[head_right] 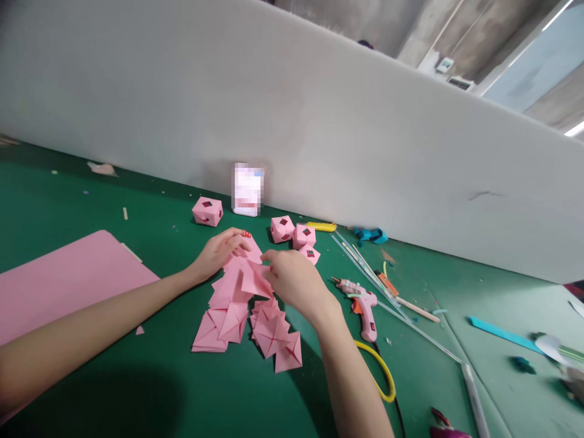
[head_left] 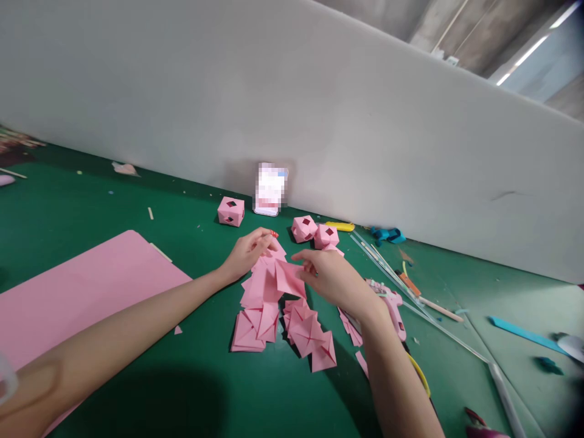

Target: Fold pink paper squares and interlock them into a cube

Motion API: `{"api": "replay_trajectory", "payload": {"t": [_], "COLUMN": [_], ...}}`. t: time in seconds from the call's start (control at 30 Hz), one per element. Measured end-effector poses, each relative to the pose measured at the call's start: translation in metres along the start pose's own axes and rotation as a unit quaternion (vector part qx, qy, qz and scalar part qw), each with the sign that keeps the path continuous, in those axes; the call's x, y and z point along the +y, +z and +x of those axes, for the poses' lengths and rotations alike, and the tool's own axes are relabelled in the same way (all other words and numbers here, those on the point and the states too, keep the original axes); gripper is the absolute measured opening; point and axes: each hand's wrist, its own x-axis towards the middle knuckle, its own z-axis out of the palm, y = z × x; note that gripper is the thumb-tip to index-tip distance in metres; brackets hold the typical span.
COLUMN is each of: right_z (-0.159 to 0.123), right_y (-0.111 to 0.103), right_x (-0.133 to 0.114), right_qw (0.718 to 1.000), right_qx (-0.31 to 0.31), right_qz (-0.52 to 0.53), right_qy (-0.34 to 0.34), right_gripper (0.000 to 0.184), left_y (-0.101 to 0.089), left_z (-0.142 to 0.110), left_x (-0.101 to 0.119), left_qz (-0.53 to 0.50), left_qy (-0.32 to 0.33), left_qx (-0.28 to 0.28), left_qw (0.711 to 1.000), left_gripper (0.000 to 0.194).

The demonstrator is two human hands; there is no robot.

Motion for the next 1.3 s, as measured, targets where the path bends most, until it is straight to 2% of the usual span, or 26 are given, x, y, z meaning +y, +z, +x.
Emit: {"api": "replay_trajectory", "payload": {"t": [0.07,0.17,0.27,0.33,0.5,0.7,0.83,1.03,1.13,1.3], "right_z": [-0.003,0.002,0.020,0.032,0.050,0.059,0.061,0.055,0.054,0.058], "right_y": [-0.005,-0.001,0.018,0.035,0.070,0.094,0.100,0.105,0.107,0.110], "right_x": [-0.002,-0.004,0.000,0.005,0.016,0.033,0.040,0.039,0.039,0.043], "right_qw": [0.998,0.989,0.972,0.968,0.958,0.943,0.941,0.944,0.944,0.948], "right_qx": [0.019,0.104,0.195,0.216,0.226,0.208,0.211,0.226,0.223,0.226], "right_qz": [0.054,0.100,0.127,0.125,0.170,0.258,0.264,0.210,0.204,0.199], "right_qy": [-0.036,-0.042,-0.025,-0.022,-0.035,-0.028,-0.033,-0.118,-0.130,-0.104], "right_gripper": [0.031,0.028,0.039,0.042,0.042,0.045,0.046,0.049,0.052,0.034], "left_y": [0.000,0.000,-0.001,-0.001,0.000,-0.002,-0.004,-0.006,-0.006,-0.006], "left_z": [-0.001,-0.001,0.000,0.000,0.000,0.002,0.004,0.006,0.007,0.006], "left_x": [0.000,-0.004,-0.011,-0.014,-0.010,-0.008,-0.008,-0.010,-0.011,-0.006], "left_qz": [-0.003,-0.044,-0.072,-0.063,-0.024,0.050,0.092,0.098,0.067,0.036], "left_qy": [0.003,-0.009,-0.004,0.006,0.006,0.026,0.022,0.014,-0.002,-0.008], "left_qx": [-0.004,0.003,-0.001,-0.009,-0.021,0.023,0.019,0.045,0.049,0.034], "left_qw": [1.000,0.999,0.997,0.998,0.999,0.998,0.995,0.994,0.997,0.999], "left_gripper": [0.049,0.056,0.062,0.060,0.072,0.051,0.039,0.040,0.040,0.033]}}
